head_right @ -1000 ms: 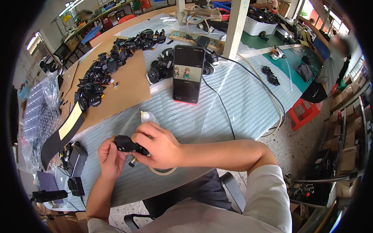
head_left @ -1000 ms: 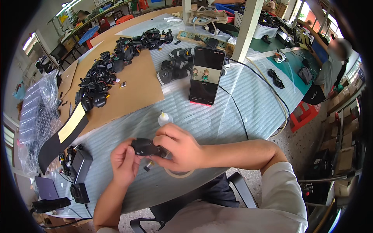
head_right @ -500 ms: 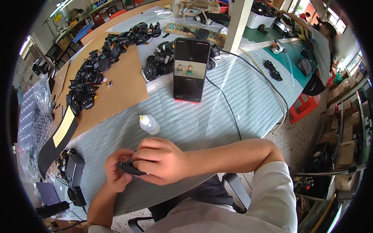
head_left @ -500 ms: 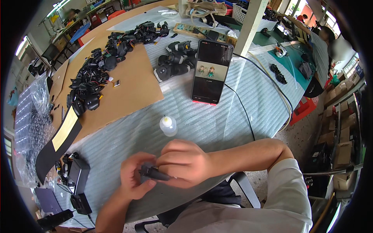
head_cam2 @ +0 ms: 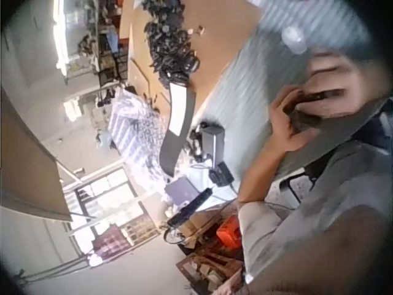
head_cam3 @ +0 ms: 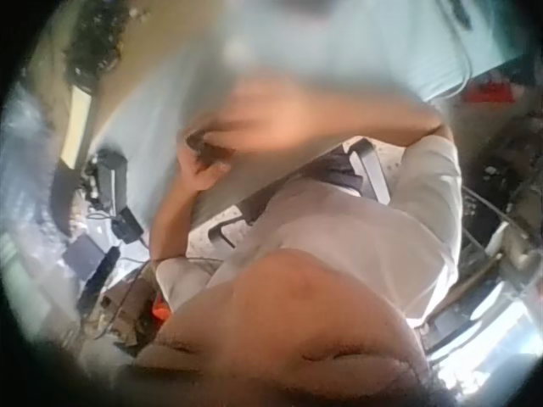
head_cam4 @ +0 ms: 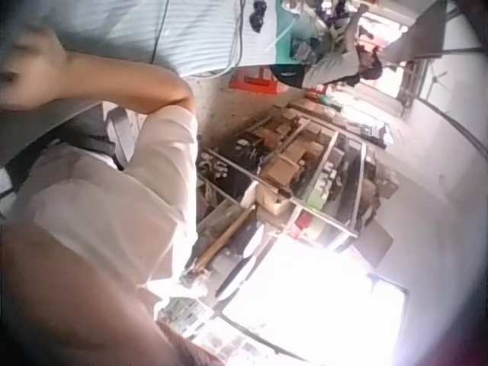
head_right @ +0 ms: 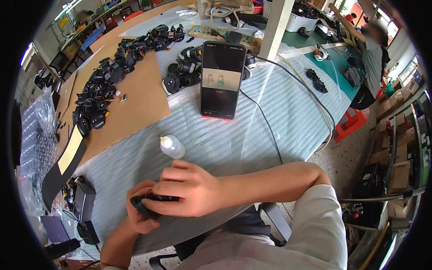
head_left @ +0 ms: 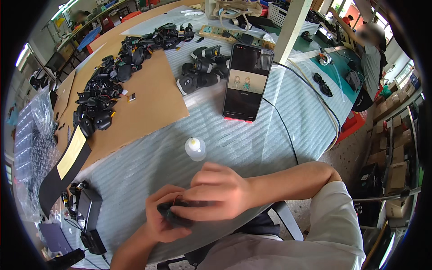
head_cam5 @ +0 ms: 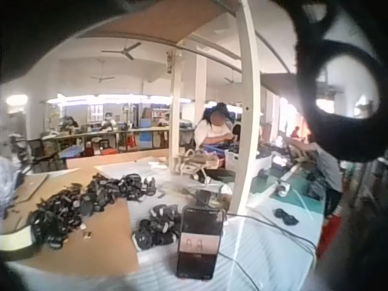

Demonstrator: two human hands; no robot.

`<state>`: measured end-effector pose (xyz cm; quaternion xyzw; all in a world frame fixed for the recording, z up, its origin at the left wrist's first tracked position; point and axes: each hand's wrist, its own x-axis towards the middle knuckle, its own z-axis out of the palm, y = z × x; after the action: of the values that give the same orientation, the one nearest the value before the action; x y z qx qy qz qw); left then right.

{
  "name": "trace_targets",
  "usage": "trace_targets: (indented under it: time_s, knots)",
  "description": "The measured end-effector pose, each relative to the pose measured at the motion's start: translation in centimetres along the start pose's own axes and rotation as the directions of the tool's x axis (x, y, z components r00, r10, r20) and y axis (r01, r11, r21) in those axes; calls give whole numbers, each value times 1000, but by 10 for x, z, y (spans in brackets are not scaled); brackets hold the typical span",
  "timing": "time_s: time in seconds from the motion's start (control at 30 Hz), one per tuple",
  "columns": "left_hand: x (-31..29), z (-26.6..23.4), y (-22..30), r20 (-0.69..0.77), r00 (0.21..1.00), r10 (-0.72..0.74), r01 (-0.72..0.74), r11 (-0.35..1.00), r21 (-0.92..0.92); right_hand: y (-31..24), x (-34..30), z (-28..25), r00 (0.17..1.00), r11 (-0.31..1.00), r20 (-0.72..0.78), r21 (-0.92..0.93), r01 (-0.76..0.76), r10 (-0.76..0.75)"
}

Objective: The person assembles a mouse by inserting a circuit board and a battery into a mouse casing, then applies glue from a bottle to seal the casing.

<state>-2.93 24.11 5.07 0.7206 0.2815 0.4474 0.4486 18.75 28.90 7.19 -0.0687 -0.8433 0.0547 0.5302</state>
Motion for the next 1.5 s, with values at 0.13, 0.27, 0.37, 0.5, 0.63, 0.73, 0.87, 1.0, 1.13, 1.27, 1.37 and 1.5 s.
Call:
trace_targets:
  time_s: [0.13,0.27,0.37,0.5,0.63,0.73,0.87,1.0,1.13,1.27,1.37,1.5]
  knots:
    - [0,6,3,37,999,-2,-1,996,86,0,-1,3,1000,1000,26,-8,8,-8]
    - [1,9,5,26,996,-81,80,996,40,0,-2,4,1000,999,15,-31,13,-12]
    - [2,8,2,44,996,-82,80,996,40,0,-4,4,1000,999,6,-32,22,-22]
    - [3,7,3,42,997,-71,69,996,53,0,-1,4,999,999,7,-15,35,-35]
    - [3,7,2,29,997,-68,67,997,38,1,-2,6,998,998,-11,-33,61,-61]
    - [1,8,-2,14,999,-47,46,997,63,0,-3,3,996,996,60,-60,63,-59]
    - [1,12,2,-8,998,-60,61,996,61,-1,-5,4,997,997,65,-62,40,-36]
    - [1,13,5,-129,989,-71,70,997,-16,-2,-3,4,995,998,87,-35,-46,49]
    - [0,13,9,-159,977,-140,133,990,-50,0,-3,9,988,993,97,16,-119,117]
    - [-2,11,7,-217,956,-200,176,977,-123,3,-2,7,977,981,126,65,-181,172]
    - [4,8,11,-154,975,-157,120,966,-227,4,1,3,971,978,143,65,-200,190]
    - [-3,13,3,-271,958,-100,26,965,-262,7,-1,9,960,970,171,54,-235,223]
